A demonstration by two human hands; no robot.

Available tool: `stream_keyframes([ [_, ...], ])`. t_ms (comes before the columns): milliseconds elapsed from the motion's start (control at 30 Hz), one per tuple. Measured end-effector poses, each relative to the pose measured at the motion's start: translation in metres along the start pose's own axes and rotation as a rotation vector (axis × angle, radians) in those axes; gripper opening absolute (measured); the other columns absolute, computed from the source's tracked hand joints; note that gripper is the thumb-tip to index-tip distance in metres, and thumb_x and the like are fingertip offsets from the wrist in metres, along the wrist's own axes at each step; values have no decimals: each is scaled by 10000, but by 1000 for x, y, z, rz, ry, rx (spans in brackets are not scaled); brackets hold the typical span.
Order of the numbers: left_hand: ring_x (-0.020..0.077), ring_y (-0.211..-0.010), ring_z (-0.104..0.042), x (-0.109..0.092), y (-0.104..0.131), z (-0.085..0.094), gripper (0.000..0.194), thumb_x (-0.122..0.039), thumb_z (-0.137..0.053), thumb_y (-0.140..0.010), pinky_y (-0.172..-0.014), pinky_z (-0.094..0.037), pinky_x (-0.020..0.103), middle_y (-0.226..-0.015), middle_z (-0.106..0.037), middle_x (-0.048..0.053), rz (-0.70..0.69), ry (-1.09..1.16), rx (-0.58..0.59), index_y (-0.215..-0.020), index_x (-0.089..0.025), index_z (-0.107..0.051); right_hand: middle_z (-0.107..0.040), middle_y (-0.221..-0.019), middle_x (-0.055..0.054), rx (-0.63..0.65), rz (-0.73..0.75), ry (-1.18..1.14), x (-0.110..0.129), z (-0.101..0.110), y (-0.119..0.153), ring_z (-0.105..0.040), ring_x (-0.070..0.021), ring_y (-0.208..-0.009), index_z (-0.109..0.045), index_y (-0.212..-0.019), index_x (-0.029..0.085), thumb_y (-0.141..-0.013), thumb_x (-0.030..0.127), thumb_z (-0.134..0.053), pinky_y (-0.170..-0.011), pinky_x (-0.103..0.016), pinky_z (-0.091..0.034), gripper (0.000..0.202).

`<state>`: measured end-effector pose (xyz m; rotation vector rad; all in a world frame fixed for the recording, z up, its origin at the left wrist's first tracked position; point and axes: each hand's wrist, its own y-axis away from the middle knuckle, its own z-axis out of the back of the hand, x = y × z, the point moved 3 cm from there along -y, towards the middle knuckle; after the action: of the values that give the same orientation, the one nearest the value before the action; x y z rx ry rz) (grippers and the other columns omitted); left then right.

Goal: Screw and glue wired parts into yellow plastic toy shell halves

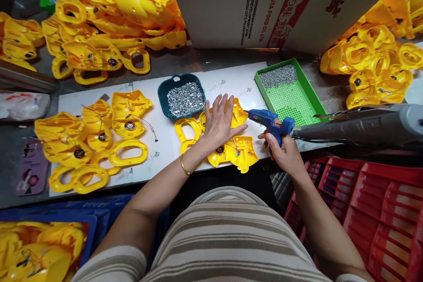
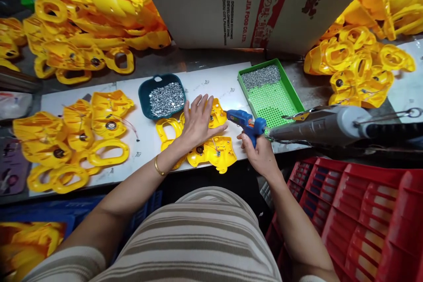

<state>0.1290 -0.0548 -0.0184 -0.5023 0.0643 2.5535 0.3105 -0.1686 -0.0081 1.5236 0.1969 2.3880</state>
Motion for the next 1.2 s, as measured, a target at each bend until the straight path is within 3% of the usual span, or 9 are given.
stream_keyframes([
  [467,395,-1434,-270,-1,0,-2,903,-654,-616,-801,-1174,-99,596,-1539,-338,202,-7,-9,-8,-1493,-190,-268,-620,-649,-50,0,12,100,-2,1,-3,-551,-163,-542,-660,-927,148,-905,613,-427,-533,-278,-412,521],
  [1033,363,-1458,-252,3,2,-4,890,-653,-586,-827,-1187,-25,594,-1563,-295,207,-31,59,6,-1505,-200,-231,-611,-629,-59,29,-22,164,0,8,-9,-525,-160,-516,-652,-805,151,-871,670,-406,-506,-282,-394,578],
  [1200,372,-1460,-244,2,2,-2,894,-644,-582,-835,-1180,-31,611,-1566,-283,216,-22,53,30,-1511,-184,-221,-619,-663,-60,12,0,191,3,9,-8,-538,-176,-560,-659,-871,150,-892,642,-407,-535,-293,-397,554],
])
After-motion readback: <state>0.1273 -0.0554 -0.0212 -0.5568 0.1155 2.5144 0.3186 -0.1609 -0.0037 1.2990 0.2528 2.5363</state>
